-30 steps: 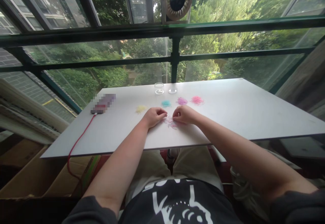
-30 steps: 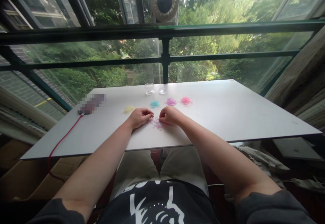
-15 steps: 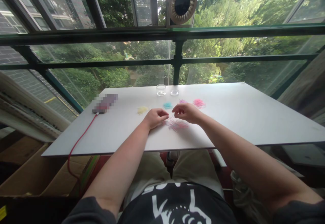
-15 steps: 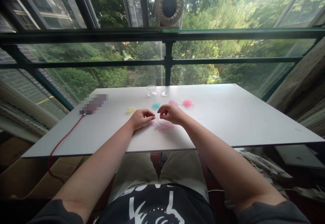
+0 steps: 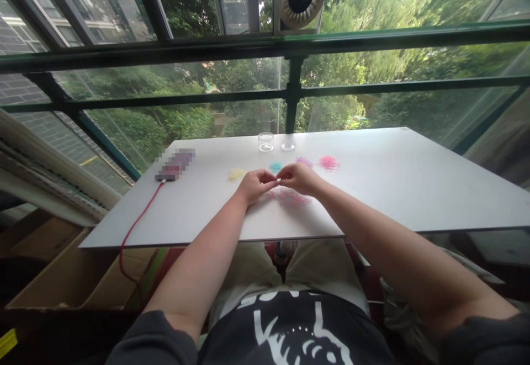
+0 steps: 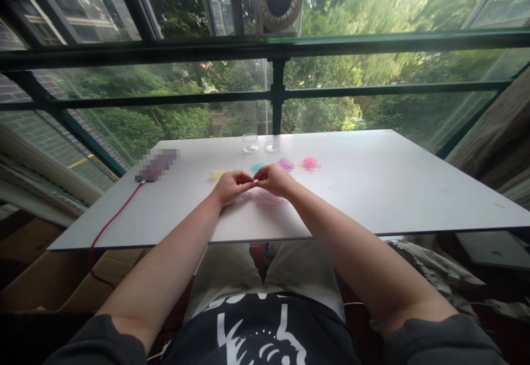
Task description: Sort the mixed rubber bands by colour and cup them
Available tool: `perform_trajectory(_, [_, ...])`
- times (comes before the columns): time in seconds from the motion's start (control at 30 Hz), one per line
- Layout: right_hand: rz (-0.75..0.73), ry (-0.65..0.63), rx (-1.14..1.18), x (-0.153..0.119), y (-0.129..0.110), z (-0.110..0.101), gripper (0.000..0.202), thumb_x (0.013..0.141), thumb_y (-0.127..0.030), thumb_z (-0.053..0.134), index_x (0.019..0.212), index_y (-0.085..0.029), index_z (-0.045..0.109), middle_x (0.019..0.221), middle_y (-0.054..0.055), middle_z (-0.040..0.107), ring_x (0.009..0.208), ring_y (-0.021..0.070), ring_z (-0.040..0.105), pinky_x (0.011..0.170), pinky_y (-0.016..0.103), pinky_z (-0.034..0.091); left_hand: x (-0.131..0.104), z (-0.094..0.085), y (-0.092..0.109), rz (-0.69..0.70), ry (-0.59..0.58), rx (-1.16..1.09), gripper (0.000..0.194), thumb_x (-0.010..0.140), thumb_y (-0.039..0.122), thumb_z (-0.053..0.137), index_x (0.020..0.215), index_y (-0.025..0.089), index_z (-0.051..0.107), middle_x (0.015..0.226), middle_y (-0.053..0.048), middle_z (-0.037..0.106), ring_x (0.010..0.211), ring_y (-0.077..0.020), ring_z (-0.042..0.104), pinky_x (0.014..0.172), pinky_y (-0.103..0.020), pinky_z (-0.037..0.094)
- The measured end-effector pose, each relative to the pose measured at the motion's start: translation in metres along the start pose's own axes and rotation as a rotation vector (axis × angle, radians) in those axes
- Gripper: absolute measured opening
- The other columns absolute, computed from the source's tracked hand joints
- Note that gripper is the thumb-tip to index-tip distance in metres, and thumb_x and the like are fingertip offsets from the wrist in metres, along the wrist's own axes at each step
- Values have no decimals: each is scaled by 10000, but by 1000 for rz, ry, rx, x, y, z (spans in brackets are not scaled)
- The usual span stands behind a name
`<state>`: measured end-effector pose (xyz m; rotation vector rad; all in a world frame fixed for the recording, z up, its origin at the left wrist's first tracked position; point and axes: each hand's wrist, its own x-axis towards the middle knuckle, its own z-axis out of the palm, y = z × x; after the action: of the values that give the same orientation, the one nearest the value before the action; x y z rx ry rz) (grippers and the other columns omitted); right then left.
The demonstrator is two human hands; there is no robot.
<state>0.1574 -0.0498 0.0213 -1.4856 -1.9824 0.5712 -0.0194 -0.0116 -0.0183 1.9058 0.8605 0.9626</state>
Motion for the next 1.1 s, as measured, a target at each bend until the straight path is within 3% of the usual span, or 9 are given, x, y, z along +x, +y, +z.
perform_trajectory(0.33, [72,-39,-87,2,-6,2,114,734,-196,582,755,-133,675,648,13,643,550,89,499,491,193,328,0,0,2,-1,18,9,315,674,391,695,819,116,645,777,-73,685,703,-147,613,651,-254,488])
perform_trajectory(0.43, [47,-29,-163,2,-5,4,100,763,-183,560,772,-135,647,675,23,640,573,99,501,518,201,336,-2,-5,7,-1,45,136,279,708,377,647,834,128,649,803,-71,685,705,-145,601,668,-262,484])
perform_trajectory(0.63, [-100,-76,-217,-1,0,3,91,736,-137,561,773,-143,644,739,31,647,617,108,516,557,197,349,-10,-16,16,-37,-66,481,308,637,370,665,882,185,685,815,-27,684,647,-133,563,636,-252,464])
perform_trajectory(0.9, [-343,-215,-331,10,-2,5,231,681,-76,559,800,-170,734,717,23,672,613,117,534,576,205,357,-9,-18,13,-45,-109,472,224,667,280,592,816,182,727,702,-24,685,637,-139,577,605,-233,451])
perform_trajectory(1.1, [-372,-270,-389,17,-3,8,252,676,-92,591,814,-222,757,729,16,682,617,122,547,602,212,373,-9,-21,13,-55,-120,428,252,663,279,595,838,166,736,712,-36,696,640,-147,588,612,-239,451])
